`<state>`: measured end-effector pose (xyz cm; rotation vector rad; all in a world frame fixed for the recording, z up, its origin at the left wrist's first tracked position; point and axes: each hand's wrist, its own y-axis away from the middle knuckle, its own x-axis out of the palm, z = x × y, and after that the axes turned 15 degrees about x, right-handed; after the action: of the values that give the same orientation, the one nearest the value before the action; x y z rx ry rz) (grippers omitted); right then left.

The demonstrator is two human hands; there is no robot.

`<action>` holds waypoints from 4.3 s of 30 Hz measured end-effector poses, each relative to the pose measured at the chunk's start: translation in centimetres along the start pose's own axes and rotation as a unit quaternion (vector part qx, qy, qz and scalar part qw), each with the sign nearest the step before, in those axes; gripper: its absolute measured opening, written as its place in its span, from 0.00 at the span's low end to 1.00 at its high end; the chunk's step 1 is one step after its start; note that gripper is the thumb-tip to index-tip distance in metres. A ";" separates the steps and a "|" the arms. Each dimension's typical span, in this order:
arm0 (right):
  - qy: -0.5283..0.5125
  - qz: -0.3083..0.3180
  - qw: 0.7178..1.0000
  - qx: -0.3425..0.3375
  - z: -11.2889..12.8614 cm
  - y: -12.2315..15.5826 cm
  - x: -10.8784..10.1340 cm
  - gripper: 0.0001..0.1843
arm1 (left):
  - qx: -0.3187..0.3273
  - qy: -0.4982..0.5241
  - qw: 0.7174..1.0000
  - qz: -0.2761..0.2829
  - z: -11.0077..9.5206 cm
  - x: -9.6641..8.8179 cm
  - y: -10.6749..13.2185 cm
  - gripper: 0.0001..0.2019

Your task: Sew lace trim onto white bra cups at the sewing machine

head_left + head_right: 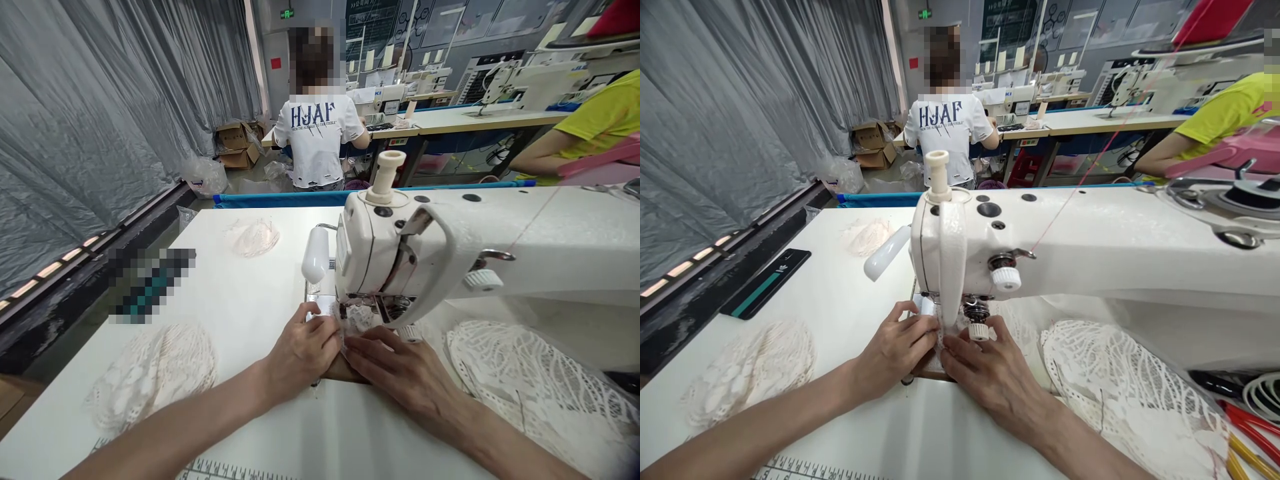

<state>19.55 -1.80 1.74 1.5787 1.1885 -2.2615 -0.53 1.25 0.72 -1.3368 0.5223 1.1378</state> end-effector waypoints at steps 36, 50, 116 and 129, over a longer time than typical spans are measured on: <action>-0.009 0.011 0.999 0.034 -0.7 0.7 0.4 0.21 | -0.010 -0.009 1.000 0.022 -0.2 -0.6 -0.5 0.10; -0.086 0.170 0.980 0.054 0.3 0.9 -2.0 0.18 | 0.010 0.013 0.999 0.032 -0.3 -0.5 0.3 0.11; -0.554 0.357 0.677 0.327 6.5 6.0 -10.1 0.14 | -0.487 0.772 0.374 -0.164 -13.8 -9.6 2.4 0.17; -0.563 0.445 0.623 0.312 12.8 10.9 -5.8 0.11 | -0.510 0.708 0.486 -0.050 -17.9 -9.4 5.6 0.14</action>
<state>18.38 -19.48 2.68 0.2511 -0.6482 -2.1278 -3.94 -19.46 1.93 -3.2785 0.8968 -0.2951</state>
